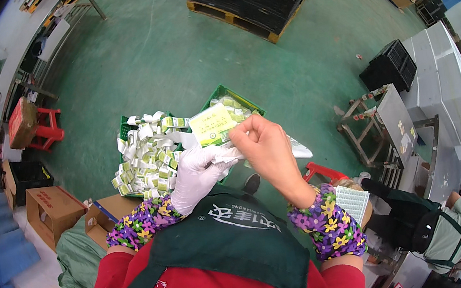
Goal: The person labels individual packages by peeling a label from a large sheet and sticking it onto the side of each package before placing them back into a container.
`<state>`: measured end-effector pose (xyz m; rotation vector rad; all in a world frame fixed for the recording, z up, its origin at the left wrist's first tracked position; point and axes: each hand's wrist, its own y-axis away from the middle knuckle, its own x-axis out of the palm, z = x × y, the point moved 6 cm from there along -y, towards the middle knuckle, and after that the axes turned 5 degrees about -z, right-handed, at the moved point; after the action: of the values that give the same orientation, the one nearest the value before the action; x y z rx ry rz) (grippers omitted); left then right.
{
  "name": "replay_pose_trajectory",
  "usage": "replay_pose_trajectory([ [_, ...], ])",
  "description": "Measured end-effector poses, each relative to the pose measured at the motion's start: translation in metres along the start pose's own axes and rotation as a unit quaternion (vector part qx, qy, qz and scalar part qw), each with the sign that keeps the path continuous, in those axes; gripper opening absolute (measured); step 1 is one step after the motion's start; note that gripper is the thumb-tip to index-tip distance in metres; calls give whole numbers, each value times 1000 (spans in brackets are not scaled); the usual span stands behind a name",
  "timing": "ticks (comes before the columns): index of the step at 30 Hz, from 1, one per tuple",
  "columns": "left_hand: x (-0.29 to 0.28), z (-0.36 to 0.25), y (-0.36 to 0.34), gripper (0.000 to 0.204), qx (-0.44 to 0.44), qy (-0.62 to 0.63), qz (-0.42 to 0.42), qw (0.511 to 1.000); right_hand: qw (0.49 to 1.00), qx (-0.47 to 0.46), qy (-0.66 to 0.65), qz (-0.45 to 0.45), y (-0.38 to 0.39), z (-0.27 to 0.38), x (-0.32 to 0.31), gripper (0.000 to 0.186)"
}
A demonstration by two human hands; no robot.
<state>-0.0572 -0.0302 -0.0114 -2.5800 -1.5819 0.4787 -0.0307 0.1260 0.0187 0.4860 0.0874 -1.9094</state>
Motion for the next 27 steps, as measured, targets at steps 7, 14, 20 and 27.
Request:
replay_pose_trajectory([
  [7, 4, -12, -1, 14, 70, 12, 38, 997, 992, -16, -26, 119, -19, 7, -6, 17],
  [14, 9, 8, 11, 16, 26, -10, 27, 999, 977, -6, -205, -55, -42, 22, -37, 19],
  [20, -2, -2, 3, 18, 88, -65, -27, 994, 987, -17, -157, -35, -5, 12, -8, 28],
  [27, -6, -21, 5, 18, 148, -142, -39, 978, 955, -184, 186, -140, 4, 34, -7, 26],
])
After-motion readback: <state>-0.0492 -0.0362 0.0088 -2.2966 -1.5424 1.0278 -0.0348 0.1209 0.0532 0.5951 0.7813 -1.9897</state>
